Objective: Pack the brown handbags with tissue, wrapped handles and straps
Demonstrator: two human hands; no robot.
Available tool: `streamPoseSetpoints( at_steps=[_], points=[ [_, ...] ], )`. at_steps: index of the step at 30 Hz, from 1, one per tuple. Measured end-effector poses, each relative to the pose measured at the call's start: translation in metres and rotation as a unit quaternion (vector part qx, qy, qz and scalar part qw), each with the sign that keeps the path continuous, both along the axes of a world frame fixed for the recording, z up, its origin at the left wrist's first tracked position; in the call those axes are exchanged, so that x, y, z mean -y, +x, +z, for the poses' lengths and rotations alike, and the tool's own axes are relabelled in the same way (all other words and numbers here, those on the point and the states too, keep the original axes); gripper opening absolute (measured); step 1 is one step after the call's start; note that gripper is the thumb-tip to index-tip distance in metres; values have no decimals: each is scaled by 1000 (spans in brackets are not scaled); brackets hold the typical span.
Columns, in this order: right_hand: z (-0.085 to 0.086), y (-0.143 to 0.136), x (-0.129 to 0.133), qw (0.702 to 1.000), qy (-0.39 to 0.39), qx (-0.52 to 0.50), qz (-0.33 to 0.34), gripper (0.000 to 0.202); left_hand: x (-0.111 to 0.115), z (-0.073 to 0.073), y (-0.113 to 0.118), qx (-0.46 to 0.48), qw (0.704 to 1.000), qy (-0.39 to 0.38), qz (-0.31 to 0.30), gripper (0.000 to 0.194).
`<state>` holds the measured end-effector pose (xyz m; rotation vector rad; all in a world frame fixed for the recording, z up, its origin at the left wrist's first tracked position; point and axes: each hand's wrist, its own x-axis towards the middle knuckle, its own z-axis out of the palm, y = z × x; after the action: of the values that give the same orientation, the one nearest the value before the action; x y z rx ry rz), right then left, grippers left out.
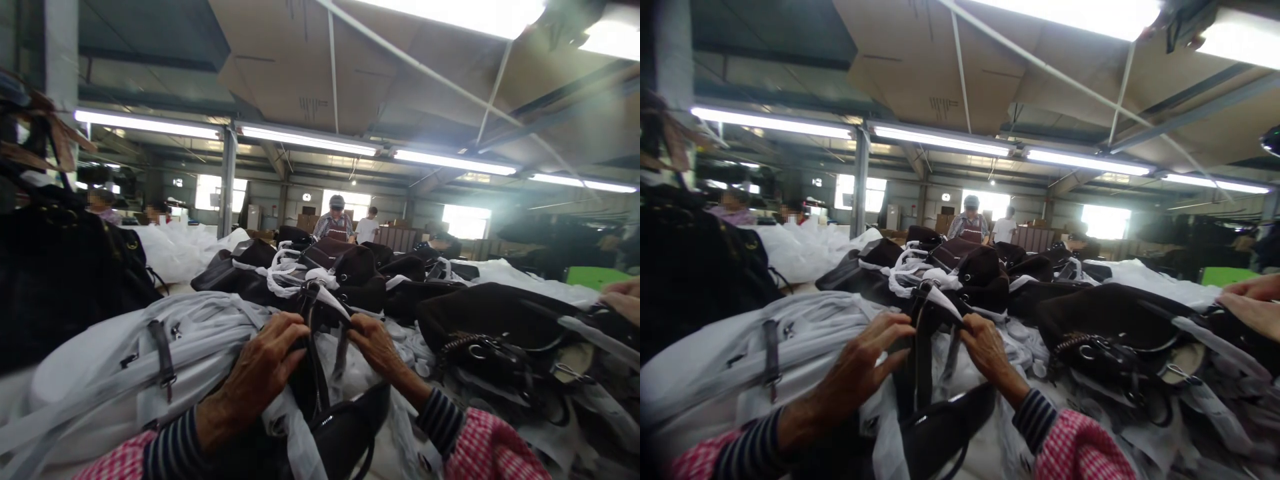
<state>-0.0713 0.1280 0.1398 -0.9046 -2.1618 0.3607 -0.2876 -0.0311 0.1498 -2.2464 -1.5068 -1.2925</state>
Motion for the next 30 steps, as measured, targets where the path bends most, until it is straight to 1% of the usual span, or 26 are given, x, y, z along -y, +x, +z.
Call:
streamPoseSetpoints(
  at_steps=[2,4,5,7,9,12,13,15,17,18,19,21,23,25,26,28,29,30],
  points=[
    [12,12,-8,998,35,-32,-37,15,10,1,7,-90,994,-29,-48,16],
    [23,25,-15,995,41,-35,-89,15,19,7,17,-165,977,-92,-102,5],
    [26,31,-18,993,38,-26,-112,15,21,12,23,-189,966,-126,-119,3],
    [27,40,-22,989,28,-2,-144,13,24,20,34,-216,953,-174,-124,18],
    [23,47,-26,986,24,16,-165,13,23,25,43,-239,945,-193,-114,31],
    [15,57,-32,979,11,45,-198,15,25,27,48,-252,934,-225,-113,44],
    [12,60,-33,977,4,53,-206,15,27,26,46,-240,932,-247,-114,44],
    [9,66,-36,974,-11,69,-214,15,35,23,37,-180,930,-300,-111,35],
    [8,71,-37,974,-20,79,-213,14,45,18,21,-74,932,-341,-96,26],
    [7,73,-37,974,-20,83,-211,13,49,16,12,-13,934,-346,-84,25],
    [7,76,-37,974,-20,86,-208,13,53,14,4,39,938,-338,-69,24],
    [6,79,-37,976,-21,88,-200,13,59,11,-11,103,947,-303,-44,21],
    [5,81,-37,978,-29,87,-188,14,62,8,-20,141,949,-278,-44,27],
    [4,84,-37,981,-43,81,-173,12,65,2,-25,222,935,-270,-58,32],
    [4,86,-38,982,-50,77,-166,12,67,-1,-26,280,922,-260,-58,32],
    [5,91,-40,984,-69,66,-152,18,72,-11,-27,380,896,-226,-48,29],
    [5,95,-41,984,-82,60,-145,22,74,-16,-28,404,889,-208,-48,29],
    [7,99,-43,984,-98,55,-138,24,77,-21,-28,406,891,-196,-60,30]
  ],
)
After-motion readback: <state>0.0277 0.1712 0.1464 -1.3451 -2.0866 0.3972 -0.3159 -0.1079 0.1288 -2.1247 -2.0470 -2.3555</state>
